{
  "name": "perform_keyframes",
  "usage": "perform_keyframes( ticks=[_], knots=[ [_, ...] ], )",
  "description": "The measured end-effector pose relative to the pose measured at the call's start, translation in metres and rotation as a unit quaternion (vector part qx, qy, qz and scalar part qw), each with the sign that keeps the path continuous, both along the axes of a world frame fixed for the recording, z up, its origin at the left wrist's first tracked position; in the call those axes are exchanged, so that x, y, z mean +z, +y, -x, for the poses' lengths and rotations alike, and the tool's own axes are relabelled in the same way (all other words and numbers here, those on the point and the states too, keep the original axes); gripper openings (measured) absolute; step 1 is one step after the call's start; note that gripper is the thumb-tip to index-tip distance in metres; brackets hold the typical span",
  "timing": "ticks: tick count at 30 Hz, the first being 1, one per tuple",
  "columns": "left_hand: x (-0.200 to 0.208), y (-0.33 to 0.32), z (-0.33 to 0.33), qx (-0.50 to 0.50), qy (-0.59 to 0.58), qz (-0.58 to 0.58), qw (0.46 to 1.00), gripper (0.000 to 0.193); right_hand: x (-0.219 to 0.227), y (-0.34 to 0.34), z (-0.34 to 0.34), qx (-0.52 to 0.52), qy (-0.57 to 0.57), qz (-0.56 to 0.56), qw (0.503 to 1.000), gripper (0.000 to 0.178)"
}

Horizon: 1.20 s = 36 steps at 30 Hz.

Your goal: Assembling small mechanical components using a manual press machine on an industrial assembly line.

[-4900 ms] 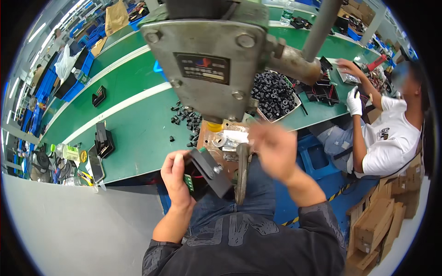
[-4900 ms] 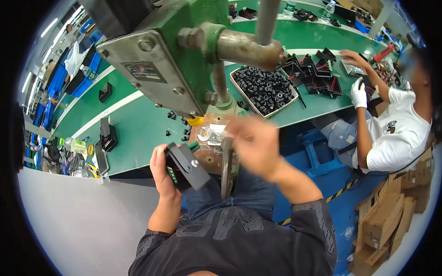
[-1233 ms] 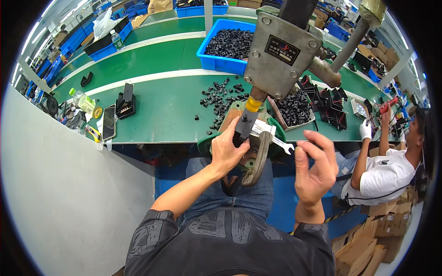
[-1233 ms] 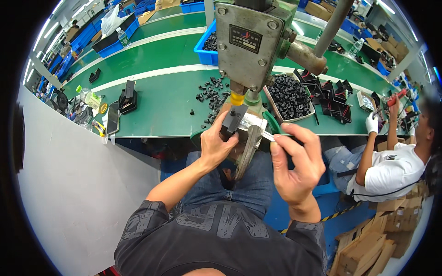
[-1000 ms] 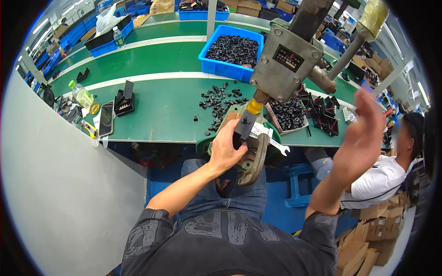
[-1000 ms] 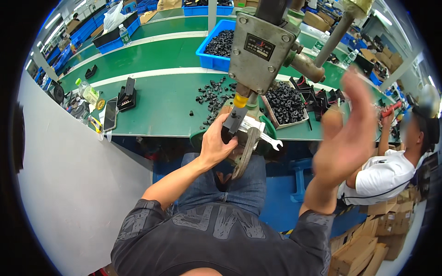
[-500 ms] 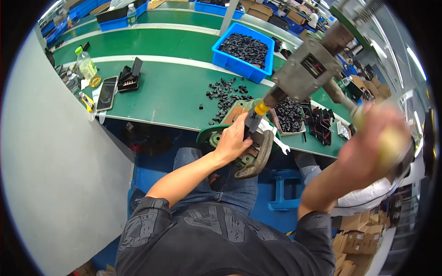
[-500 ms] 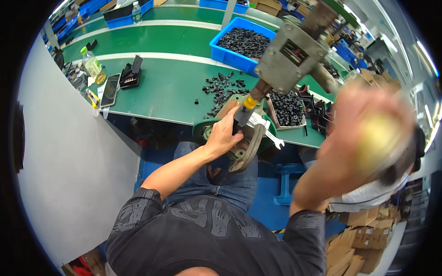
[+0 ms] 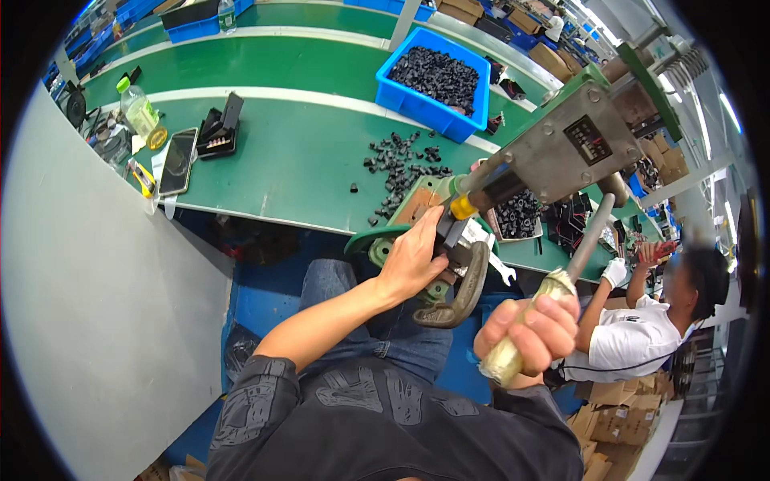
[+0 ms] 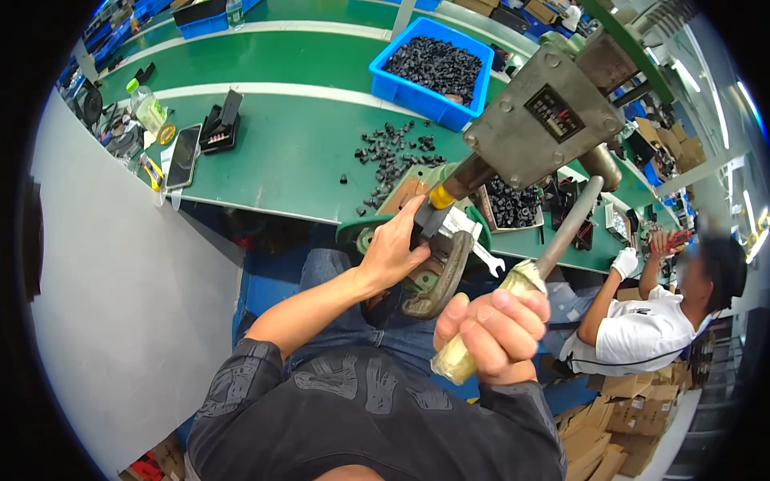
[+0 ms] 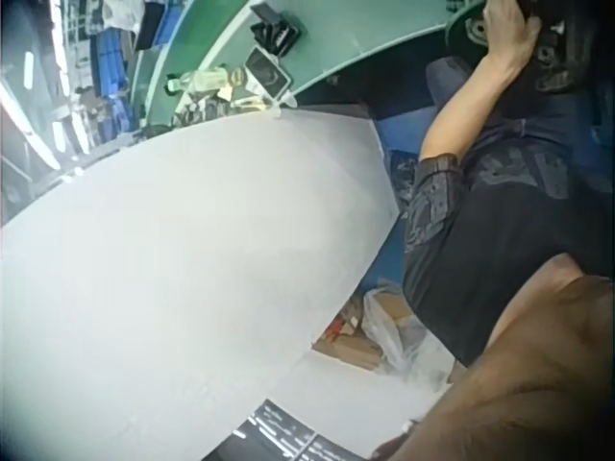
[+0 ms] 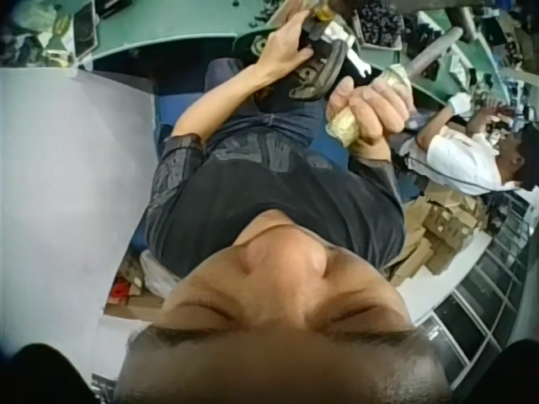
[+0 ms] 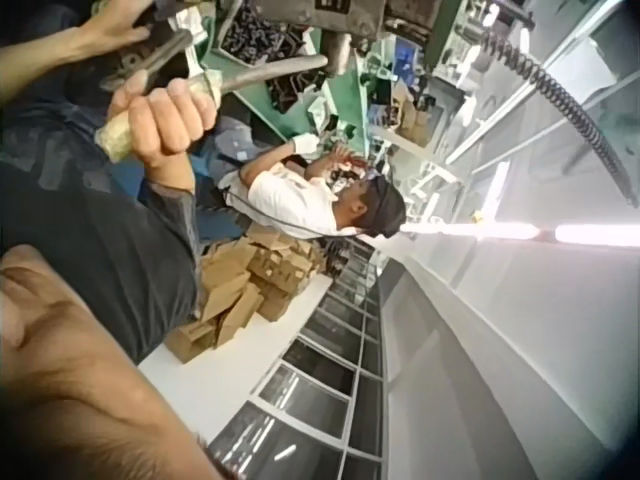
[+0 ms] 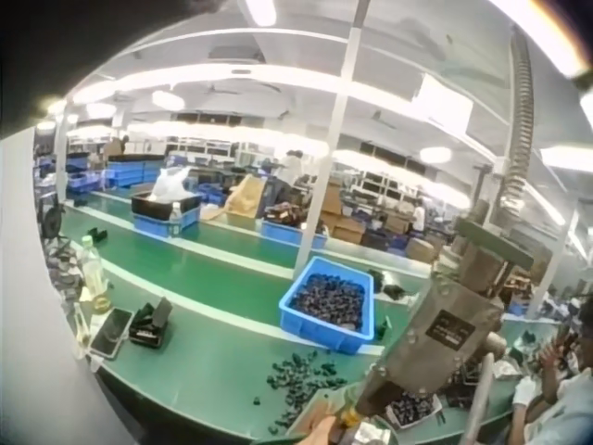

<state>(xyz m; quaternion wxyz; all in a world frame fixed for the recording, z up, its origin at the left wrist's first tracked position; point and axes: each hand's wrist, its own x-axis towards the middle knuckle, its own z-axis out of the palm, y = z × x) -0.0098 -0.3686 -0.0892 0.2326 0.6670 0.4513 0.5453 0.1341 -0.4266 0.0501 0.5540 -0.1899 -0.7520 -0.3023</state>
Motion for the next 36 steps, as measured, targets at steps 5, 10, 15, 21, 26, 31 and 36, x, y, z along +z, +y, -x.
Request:
perform_keyframes(
  ticks=[5,10,15,21,26,31,36],
  knots=[
    [-0.007,-0.007,0.01,0.014,-0.006,-0.013,1.0,0.078,0.068,0.021,0.01,-0.035,0.027,-0.02,0.999,0.03],
    [0.016,0.018,0.0,0.124,-0.043,-0.091,0.987,0.067,0.236,0.116,-0.085,0.243,0.291,0.279,0.883,0.037],
    [0.019,0.052,0.067,0.101,-0.349,0.004,0.932,0.047,0.142,0.25,-0.14,0.093,0.262,0.361,0.89,0.03],
    [0.027,0.046,0.128,-0.016,-0.548,0.234,0.803,0.043,-0.034,0.331,-0.141,-0.147,0.072,0.45,0.878,0.024],
    [0.037,0.045,0.117,-0.09,-0.491,0.284,0.818,0.054,-0.088,0.323,-0.165,-0.288,-0.029,0.5,0.816,0.018],
    [0.038,0.039,0.145,-0.096,-0.492,0.27,0.822,0.049,-0.102,0.332,-0.138,-0.327,-0.069,0.51,0.792,0.013],
    [0.036,0.091,0.164,0.037,-0.517,0.263,0.813,0.043,-0.086,0.322,-0.152,-0.334,-0.059,0.494,0.801,0.01]
  ],
)
